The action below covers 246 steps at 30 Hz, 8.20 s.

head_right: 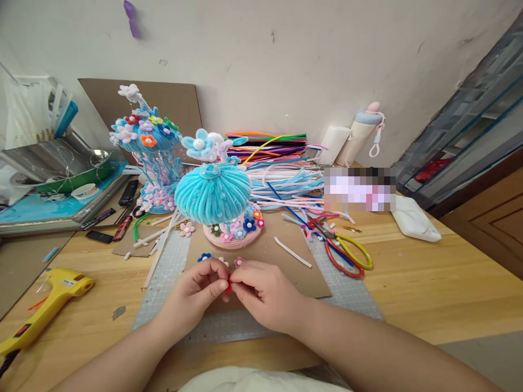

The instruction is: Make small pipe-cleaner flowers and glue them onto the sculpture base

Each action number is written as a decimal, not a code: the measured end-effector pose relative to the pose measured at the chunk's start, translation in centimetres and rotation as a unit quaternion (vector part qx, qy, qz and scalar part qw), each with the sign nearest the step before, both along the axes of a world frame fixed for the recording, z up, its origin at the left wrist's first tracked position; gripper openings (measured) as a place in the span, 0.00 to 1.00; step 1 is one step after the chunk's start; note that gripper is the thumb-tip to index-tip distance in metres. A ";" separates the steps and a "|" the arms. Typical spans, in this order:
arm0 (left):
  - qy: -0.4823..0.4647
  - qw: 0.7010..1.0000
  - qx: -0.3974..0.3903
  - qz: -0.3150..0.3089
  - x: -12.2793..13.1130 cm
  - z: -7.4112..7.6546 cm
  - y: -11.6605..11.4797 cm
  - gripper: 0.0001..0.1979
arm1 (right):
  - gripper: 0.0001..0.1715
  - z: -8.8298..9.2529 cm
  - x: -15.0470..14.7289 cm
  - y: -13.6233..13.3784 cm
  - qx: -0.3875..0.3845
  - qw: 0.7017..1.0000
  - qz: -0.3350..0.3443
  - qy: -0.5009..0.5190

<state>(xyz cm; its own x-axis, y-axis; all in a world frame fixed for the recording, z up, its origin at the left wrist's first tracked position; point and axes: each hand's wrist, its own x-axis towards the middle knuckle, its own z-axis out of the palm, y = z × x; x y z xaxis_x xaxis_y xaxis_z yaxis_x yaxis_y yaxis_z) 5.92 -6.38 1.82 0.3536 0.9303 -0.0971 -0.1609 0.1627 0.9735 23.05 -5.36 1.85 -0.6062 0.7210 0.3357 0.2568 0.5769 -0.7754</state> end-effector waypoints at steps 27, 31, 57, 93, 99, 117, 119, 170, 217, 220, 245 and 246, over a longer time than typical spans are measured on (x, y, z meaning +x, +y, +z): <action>-0.104 0.994 -0.022 0.010 0.2 -0.5 0.3 0.10 | 0.06 0.0 0.1 0.3 0.029 0.998 -0.026 0.041; -0.082 0.995 0.023 0.045 0.4 -0.2 0.0 0.09 | 0.05 0.0 0.1 0.2 0.036 0.996 -0.077 0.020; -0.060 0.997 -0.002 0.052 0.5 0.3 0.0 0.10 | 0.07 0.6 0.3 0.1 -0.001 0.998 -0.023 0.054; -0.060 0.997 0.015 0.051 0.9 -0.3 -0.5 0.10 | 0.08 -0.8 -0.4 -0.2 -0.183 0.979 -0.031 0.087; -0.063 0.996 0.012 0.058 0.9 -0.2 -0.4 0.09 | 0.06 -0.7 -0.4 0.0 -0.196 0.974 0.002 0.111; -0.009 0.996 0.045 0.077 1.0 -1.0 -0.6 0.07 | 0.06 -0.9 -1.0 0.2 -0.256 0.960 -0.055 0.099; -0.013 0.996 0.043 0.080 1.1 -1.0 -0.6 0.06 | 0.06 -1.1 -1.0 0.0 -0.251 0.960 -0.067 0.106; -0.067 0.987 -0.142 0.017 0.2 -0.4 0.4 0.11 | 0.06 -0.5 0.5 1.0 0.145 0.985 -0.028 -0.092; -0.079 0.980 -0.177 -0.048 -0.3 -0.2 0.4 0.10 | 0.07 -0.1 0.1 0.6 -0.004 0.998 -0.054 -0.040; -0.051 0.987 -0.146 -0.043 -0.2 -0.4 0.5 0.11 | 0.05 -0.2 0.0 0.6 0.020 0.997 -0.044 -0.057; 0.084 0.996 0.010 -0.004 0.6 -0.2 0.3 0.05 | 0.09 -0.5 -1.2 -0.2 -0.165 0.982 -0.094 0.012; 0.099 0.995 0.029 0.002 0.7 -0.2 0.2 0.04 | 0.08 -0.5 -1.3 -0.2 -0.203 0.973 -0.102 0.032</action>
<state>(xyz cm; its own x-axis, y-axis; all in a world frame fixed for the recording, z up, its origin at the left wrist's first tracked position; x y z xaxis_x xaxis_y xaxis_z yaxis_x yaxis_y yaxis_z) 6.57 -6.15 1.63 0.3300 0.9375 -0.1105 0.0340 0.1052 0.9939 21.75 -5.52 1.33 -0.4231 0.9056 0.0309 0.2770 0.1618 -0.9472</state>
